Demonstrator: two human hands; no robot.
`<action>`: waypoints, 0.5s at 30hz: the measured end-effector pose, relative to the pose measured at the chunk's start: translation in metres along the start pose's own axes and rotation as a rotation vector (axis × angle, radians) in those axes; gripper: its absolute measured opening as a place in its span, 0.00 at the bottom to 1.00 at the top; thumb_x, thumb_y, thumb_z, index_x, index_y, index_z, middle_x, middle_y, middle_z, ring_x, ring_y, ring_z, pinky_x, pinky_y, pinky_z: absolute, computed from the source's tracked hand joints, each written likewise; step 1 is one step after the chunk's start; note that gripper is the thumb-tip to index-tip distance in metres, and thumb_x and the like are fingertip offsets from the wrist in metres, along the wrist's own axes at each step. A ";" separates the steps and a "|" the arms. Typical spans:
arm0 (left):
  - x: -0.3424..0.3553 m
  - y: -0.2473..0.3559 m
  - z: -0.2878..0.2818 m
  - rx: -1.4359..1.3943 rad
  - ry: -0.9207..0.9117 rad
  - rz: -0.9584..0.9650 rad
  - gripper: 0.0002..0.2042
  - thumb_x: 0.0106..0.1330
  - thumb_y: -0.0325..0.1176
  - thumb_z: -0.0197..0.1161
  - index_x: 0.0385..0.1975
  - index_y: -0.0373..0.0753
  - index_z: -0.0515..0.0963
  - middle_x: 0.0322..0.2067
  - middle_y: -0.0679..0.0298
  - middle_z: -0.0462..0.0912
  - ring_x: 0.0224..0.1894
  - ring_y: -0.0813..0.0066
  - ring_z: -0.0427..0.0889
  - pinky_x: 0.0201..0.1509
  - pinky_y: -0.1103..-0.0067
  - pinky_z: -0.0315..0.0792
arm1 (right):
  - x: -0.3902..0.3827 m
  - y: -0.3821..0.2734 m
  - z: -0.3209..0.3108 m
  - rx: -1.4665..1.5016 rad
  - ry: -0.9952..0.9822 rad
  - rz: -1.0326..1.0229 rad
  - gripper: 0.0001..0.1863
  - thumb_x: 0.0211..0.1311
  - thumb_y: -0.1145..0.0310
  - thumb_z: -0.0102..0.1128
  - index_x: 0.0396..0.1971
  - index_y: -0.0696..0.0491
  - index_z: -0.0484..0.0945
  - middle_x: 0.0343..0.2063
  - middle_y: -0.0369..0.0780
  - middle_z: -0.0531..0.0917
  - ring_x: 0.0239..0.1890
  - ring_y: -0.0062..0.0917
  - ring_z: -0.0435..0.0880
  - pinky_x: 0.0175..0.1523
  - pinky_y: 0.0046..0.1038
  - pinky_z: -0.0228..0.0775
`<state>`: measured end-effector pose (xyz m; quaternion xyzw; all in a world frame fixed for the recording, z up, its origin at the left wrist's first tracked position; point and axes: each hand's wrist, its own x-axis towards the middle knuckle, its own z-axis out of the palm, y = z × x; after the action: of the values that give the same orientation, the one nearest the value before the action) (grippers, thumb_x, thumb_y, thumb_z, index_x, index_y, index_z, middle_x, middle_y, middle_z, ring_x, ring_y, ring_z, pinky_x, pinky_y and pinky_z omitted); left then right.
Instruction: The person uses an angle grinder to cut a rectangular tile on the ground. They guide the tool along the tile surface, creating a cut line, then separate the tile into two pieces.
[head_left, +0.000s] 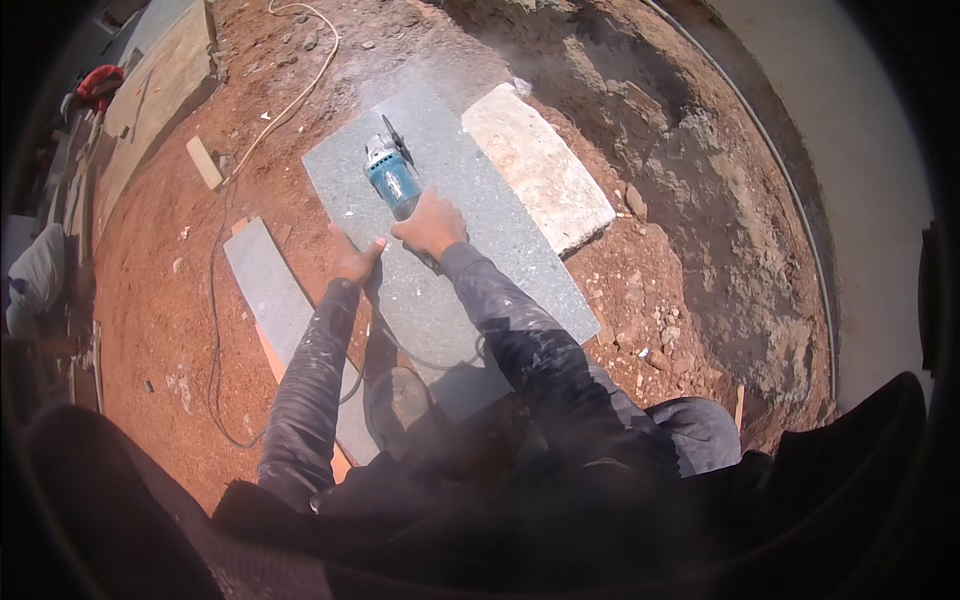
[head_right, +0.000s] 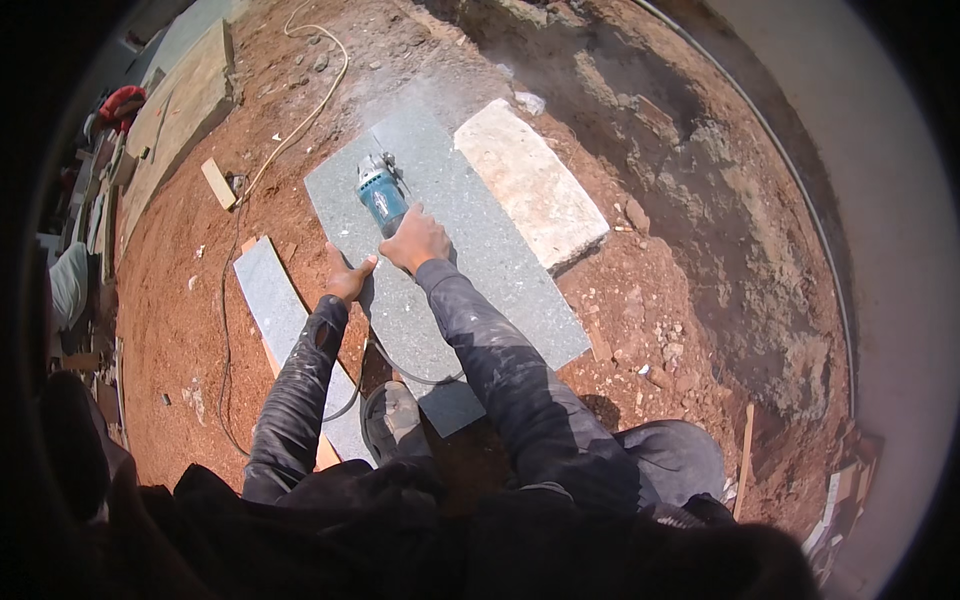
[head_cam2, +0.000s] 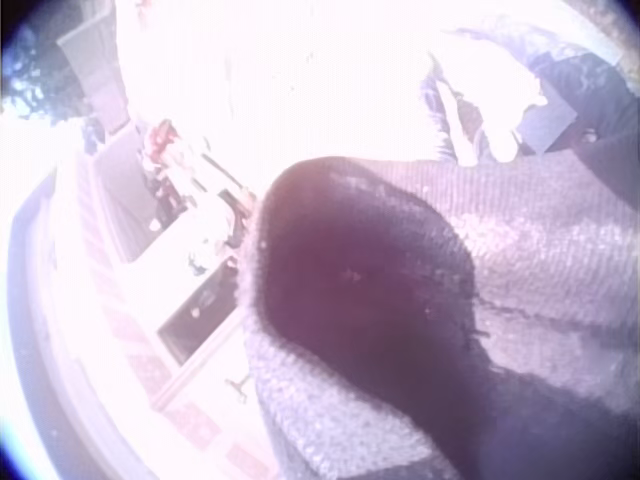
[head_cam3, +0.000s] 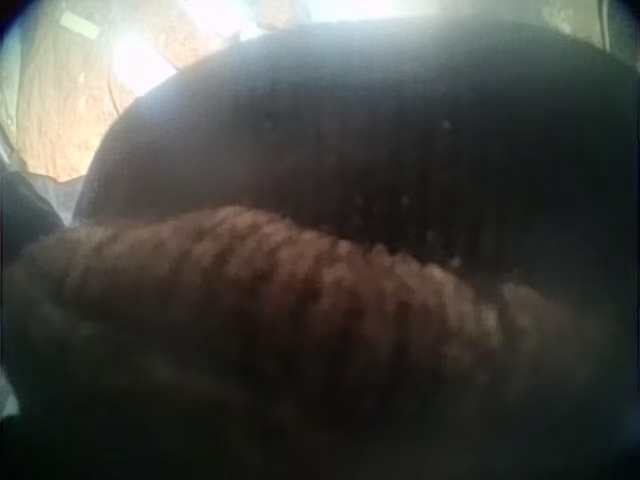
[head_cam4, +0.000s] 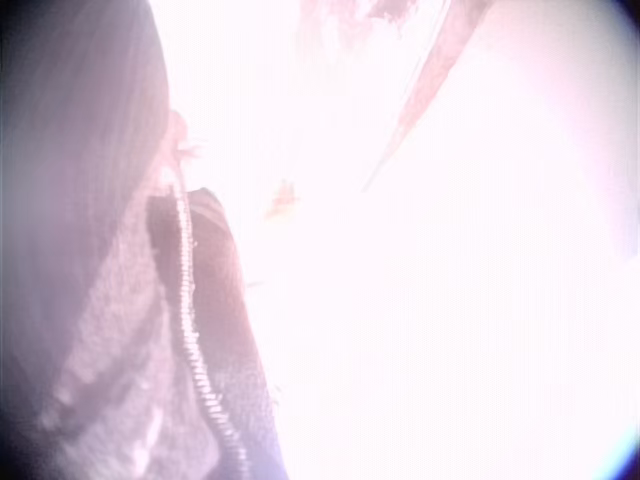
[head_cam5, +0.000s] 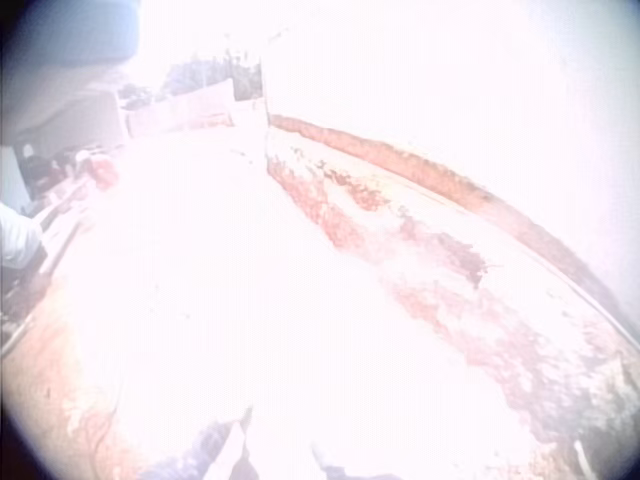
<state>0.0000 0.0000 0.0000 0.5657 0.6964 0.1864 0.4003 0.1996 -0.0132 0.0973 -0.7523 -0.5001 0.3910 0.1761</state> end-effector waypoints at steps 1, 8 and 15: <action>0.000 0.001 -0.001 0.016 0.005 0.002 0.61 0.57 0.49 0.73 0.72 0.26 0.29 0.73 0.37 0.45 0.75 0.49 0.50 0.76 0.72 0.49 | 0.000 0.000 0.000 -0.006 0.000 0.002 0.41 0.43 0.54 0.71 0.56 0.62 0.68 0.48 0.57 0.80 0.53 0.52 0.81 0.58 0.42 0.74; -0.003 0.007 -0.005 0.019 -0.025 -0.031 0.62 0.56 0.49 0.73 0.72 0.27 0.28 0.73 0.37 0.44 0.75 0.51 0.49 0.76 0.72 0.48 | -0.003 0.003 0.002 -0.016 0.025 -0.004 0.41 0.43 0.55 0.71 0.55 0.62 0.68 0.48 0.57 0.80 0.53 0.52 0.81 0.57 0.42 0.74; -0.005 0.011 -0.004 0.001 -0.026 -0.034 0.62 0.56 0.48 0.74 0.72 0.26 0.27 0.73 0.37 0.42 0.76 0.50 0.47 0.77 0.71 0.46 | -0.006 0.005 -0.001 -0.022 -0.002 0.009 0.42 0.43 0.53 0.72 0.55 0.63 0.67 0.48 0.57 0.80 0.53 0.51 0.81 0.58 0.42 0.74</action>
<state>0.0044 -0.0011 0.0118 0.5564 0.7006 0.1719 0.4123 0.2023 -0.0210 0.0973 -0.7560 -0.5013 0.3870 0.1656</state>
